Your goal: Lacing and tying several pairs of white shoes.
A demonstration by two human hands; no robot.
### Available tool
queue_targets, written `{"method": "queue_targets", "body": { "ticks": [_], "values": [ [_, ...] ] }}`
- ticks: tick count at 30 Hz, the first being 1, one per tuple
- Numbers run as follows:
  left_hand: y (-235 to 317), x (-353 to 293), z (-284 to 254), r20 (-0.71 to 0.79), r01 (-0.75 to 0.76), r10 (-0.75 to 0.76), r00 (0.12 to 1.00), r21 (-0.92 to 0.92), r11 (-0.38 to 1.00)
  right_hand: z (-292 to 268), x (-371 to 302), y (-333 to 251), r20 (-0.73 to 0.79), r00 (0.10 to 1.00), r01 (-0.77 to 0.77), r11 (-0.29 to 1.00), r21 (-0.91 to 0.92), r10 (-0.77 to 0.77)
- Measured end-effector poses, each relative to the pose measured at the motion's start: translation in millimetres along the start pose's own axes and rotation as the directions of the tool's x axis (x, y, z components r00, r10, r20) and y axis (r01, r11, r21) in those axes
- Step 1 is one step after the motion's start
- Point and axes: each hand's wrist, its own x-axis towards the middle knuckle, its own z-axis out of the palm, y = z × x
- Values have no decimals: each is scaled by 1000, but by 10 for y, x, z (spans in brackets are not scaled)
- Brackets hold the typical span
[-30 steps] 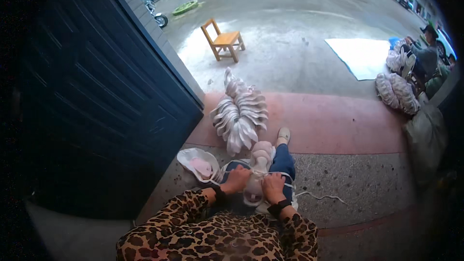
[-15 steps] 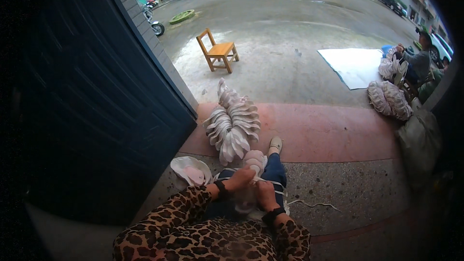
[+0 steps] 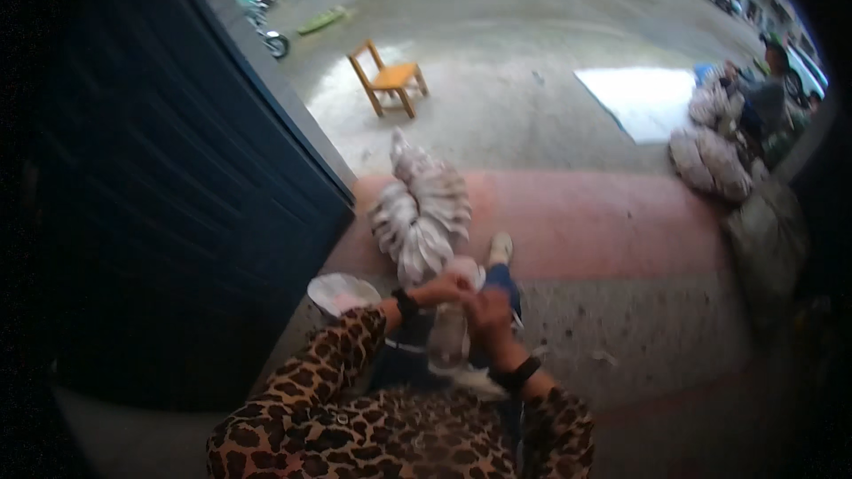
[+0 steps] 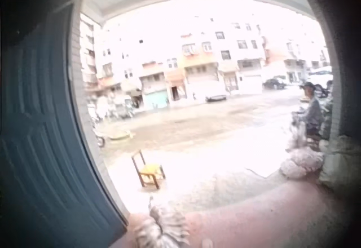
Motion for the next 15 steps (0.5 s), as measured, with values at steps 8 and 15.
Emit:
{"method": "queue_targets", "body": {
  "ticks": [8,15],
  "values": [
    [74,98,404,-21,-14,28,999,503,864,-3453,1147,-281,-700,714,-541,641,-545,7],
    [-1,-678,107,-63,16,35,997,666,746,-2172,468,200,72,560,-375,175,911,825]
  ]
}}
